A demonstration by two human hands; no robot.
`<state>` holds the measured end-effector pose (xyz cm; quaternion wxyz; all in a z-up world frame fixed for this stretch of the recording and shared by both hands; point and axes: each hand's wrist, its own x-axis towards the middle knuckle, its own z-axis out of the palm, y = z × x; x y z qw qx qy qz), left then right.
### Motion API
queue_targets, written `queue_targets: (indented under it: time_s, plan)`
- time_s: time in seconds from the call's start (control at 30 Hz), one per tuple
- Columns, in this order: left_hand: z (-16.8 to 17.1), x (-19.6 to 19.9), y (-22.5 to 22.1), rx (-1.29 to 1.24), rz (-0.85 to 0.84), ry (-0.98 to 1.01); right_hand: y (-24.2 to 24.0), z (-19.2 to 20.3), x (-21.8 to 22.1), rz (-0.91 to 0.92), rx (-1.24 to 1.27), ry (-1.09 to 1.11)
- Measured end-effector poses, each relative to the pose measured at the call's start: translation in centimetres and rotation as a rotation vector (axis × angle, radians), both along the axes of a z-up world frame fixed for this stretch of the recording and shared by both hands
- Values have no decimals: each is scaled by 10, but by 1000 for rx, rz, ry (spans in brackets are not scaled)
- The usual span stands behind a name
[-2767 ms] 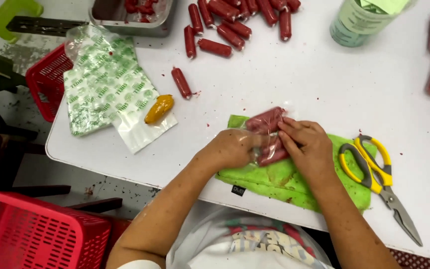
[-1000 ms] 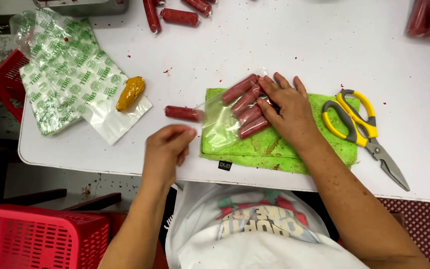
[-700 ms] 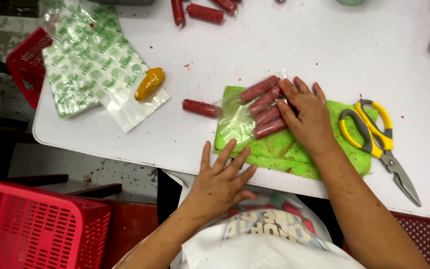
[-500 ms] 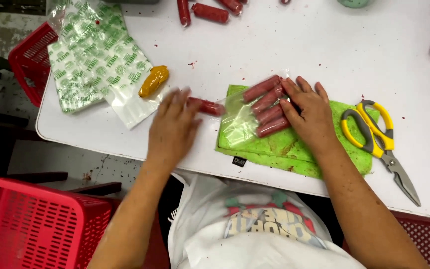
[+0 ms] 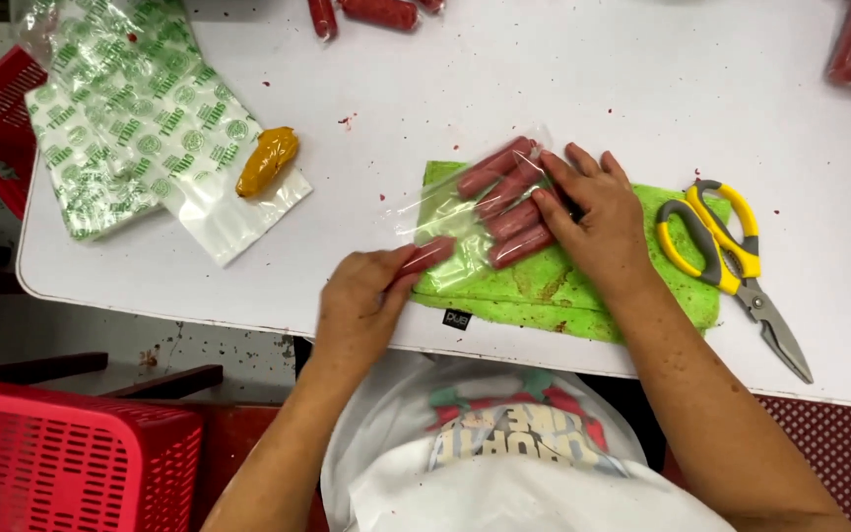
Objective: Packaging small sausages into plastic bags and applying labels at a workstation.
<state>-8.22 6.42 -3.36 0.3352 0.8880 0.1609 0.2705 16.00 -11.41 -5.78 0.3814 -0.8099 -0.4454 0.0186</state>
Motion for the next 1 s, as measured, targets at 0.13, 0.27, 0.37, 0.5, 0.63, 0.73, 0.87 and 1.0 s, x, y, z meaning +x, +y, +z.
queue_targets:
  time_s: [0.13,0.27,0.37,0.5,0.63,0.73,0.87,1.0]
  plan:
    - [-22,35,-11,15,-24,-78,-4,-6,5,5,-3,-30]
    - [-5,55,-12,170,-35,-27,-3,-8,6,20,-7,-24]
    - [-2,46,-3,413,-31,-75,-3,-9,6,19,4,-24]
    - [3,47,-19,444,-73,-48,-3,-10,7,27,-3,-40]
    - [-27,61,-14,473,-99,-102,-2,-9,3,27,-11,0]
    - [-32,94,-24,497,-134,-110,-2,-10,8,56,-3,31]
    - [7,87,-27,357,-227,103,-3,10,17,116,68,129]
    - [19,48,-14,84,-183,490,7,77,19,-22,-64,538]
